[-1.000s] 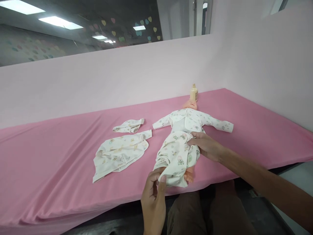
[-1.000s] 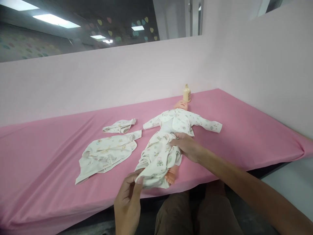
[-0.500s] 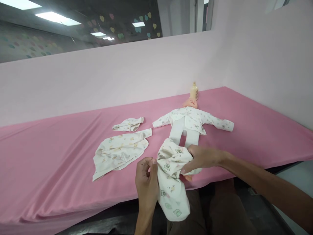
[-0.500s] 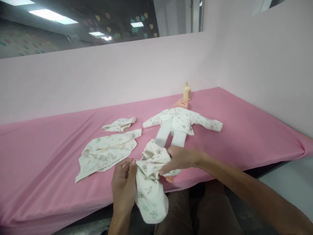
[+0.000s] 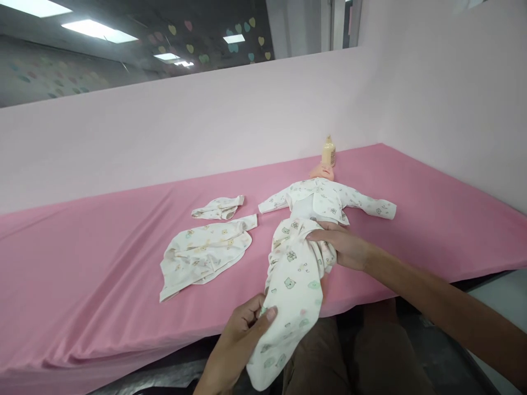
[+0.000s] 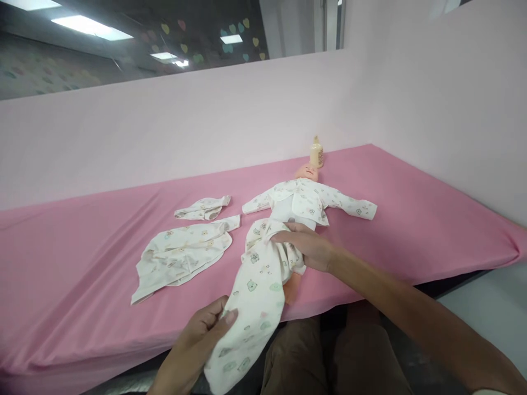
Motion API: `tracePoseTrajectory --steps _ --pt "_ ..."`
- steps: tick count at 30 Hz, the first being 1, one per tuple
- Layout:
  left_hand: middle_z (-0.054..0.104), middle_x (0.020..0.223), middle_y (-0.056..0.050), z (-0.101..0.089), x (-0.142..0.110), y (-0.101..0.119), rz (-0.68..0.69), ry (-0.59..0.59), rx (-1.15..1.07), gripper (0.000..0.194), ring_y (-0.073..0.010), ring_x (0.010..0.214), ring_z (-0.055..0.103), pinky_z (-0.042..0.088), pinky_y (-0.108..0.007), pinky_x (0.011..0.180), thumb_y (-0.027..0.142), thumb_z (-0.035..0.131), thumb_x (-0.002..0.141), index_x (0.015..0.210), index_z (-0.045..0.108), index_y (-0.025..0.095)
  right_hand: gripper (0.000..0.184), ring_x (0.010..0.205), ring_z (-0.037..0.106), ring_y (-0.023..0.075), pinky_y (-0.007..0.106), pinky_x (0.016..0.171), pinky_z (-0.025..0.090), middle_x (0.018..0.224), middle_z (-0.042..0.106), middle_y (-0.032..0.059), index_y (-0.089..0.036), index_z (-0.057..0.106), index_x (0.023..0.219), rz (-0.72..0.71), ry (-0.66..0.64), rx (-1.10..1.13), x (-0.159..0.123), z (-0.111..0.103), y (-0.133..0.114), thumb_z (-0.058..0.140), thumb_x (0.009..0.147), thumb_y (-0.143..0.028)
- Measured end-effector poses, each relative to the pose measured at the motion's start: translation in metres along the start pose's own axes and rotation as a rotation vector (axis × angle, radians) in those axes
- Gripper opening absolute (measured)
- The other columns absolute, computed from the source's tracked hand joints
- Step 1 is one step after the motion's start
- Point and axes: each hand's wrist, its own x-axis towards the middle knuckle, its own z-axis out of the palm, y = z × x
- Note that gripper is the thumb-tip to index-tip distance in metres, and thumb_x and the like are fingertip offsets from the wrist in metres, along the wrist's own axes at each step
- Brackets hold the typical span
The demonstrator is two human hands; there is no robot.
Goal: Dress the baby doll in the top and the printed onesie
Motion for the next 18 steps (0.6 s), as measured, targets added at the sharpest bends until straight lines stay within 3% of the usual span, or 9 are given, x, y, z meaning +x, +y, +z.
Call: tracePoseTrajectory --steps 4,7,10,13,15,18 --pt "0.063 0.064 -0.001 0.004 0.009 0.009 0.021 0.114 -0.287 0.03 -0.0121 0.054 0.057 0.045 -0.021 0.053 0.04 0.075 0.071 0.087 0.066 0.016 0.034 0.084 0.064 0.0159 0.026 0.074 0.051 0.089 0.069 0.0062 -0.016 0.068 0.093 0.111 -0.079 -0.042 -0.002 -0.005 0.005 0.065 0.081 -0.048" --pt "0.07 0.078 -0.005 0.014 0.019 0.02 0.064 0.077 -0.356 0.04 -0.0172 0.063 0.064 0.05 -0.026 0.059 0.039 0.074 0.072 0.104 0.066 0.017 0.045 0.085 0.063 0.0175 0.029 0.074 0.052 0.086 0.068 0.0059 -0.018 0.068 0.09 0.188 -0.158 -0.089 -0.002 -0.01 0.016 0.059 0.08 -0.061" --pt "0.072 0.088 -0.007 0.021 0.03 0.028 0.061 -0.001 -0.358 0.044 -0.0203 0.07 0.067 0.051 -0.028 0.062 0.04 0.073 0.073 0.11 0.065 0.017 0.039 0.082 0.062 0.0153 0.025 0.07 0.05 0.085 0.066 0.0037 -0.016 0.067 0.088 0.217 -0.299 -0.18 -0.003 -0.01 0.023 0.072 0.072 -0.052" --pt "0.072 0.094 -0.008 0.022 0.037 0.032 0.05 -0.044 -0.327 0.045 -0.0217 0.075 0.068 0.052 -0.028 0.063 0.038 0.072 0.074 0.114 0.065 0.018 0.034 0.09 0.061 0.016 0.025 0.077 0.048 0.092 0.066 0.0032 -0.015 0.065 0.094 0.19 -0.398 -0.212 -0.004 -0.005 0.022 0.078 0.069 -0.034" --pt "0.072 0.095 -0.008 0.019 0.039 0.032 0.043 -0.074 -0.305 0.048 -0.022 0.077 0.069 0.053 -0.029 0.065 0.036 0.072 0.075 0.118 0.063 0.018 0.033 0.093 0.061 0.017 0.026 0.078 0.048 0.094 0.067 0.0033 -0.015 0.065 0.095 0.167 -0.37 -0.211 -0.004 -0.001 0.021 0.079 0.068 -0.029" --pt "0.073 0.094 -0.008 0.014 0.04 0.03 0.034 -0.1 -0.305 0.054 -0.0216 0.078 0.069 0.053 -0.029 0.069 0.034 0.073 0.073 0.123 0.061 0.019 0.03 0.079 0.063 0.0154 0.024 0.066 0.05 0.089 0.068 0.0038 -0.015 0.065 0.092 0.153 -0.232 -0.182 -0.003 0.005 0.021 0.077 0.068 -0.028"
